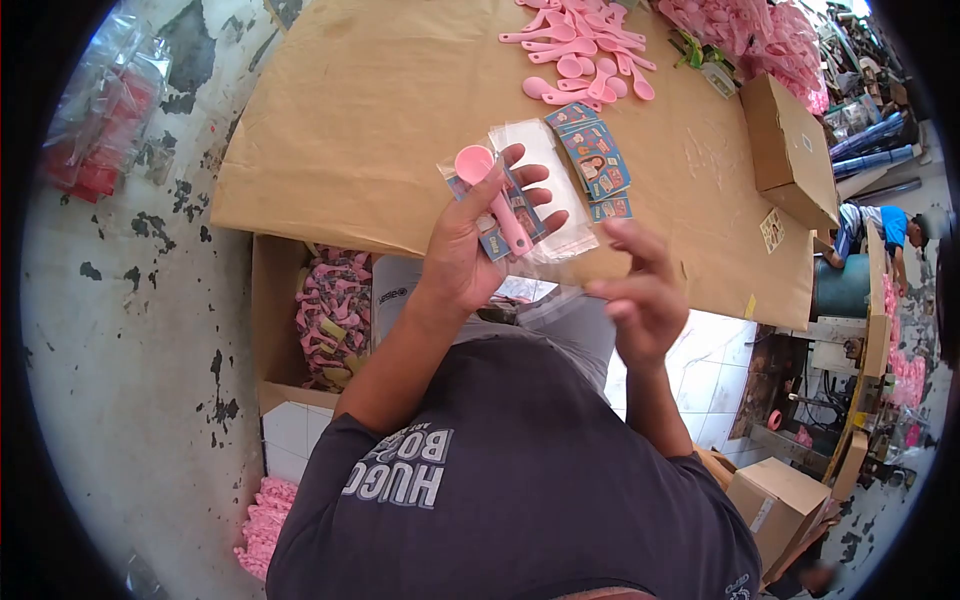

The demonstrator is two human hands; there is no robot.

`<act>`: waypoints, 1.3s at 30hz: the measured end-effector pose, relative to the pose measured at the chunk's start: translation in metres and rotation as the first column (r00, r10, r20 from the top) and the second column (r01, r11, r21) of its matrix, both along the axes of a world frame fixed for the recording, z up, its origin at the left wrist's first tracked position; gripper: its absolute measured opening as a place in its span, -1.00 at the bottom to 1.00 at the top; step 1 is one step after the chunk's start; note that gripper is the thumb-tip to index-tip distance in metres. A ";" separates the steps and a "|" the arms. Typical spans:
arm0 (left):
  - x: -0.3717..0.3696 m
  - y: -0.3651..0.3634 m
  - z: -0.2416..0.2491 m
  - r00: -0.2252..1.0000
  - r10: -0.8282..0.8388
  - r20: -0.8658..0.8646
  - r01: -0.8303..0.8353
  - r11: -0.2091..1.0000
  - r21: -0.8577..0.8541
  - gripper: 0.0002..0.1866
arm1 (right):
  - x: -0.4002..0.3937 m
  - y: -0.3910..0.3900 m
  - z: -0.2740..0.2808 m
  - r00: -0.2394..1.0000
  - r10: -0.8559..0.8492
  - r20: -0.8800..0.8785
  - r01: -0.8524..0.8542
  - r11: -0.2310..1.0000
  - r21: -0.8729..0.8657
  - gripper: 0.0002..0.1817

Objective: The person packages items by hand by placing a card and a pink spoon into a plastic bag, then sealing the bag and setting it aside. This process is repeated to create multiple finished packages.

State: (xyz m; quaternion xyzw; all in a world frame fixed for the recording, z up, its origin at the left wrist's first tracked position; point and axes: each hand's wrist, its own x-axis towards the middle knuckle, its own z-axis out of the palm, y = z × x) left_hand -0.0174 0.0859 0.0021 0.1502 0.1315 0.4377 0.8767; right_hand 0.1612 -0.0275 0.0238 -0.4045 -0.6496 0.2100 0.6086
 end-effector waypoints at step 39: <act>0.016 -0.038 0.022 0.739 0.256 -0.623 0.158 0.833 0.530 -0.52 | 0.013 0.029 0.012 0.827 -0.473 0.305 0.492 0.871 0.018 -0.60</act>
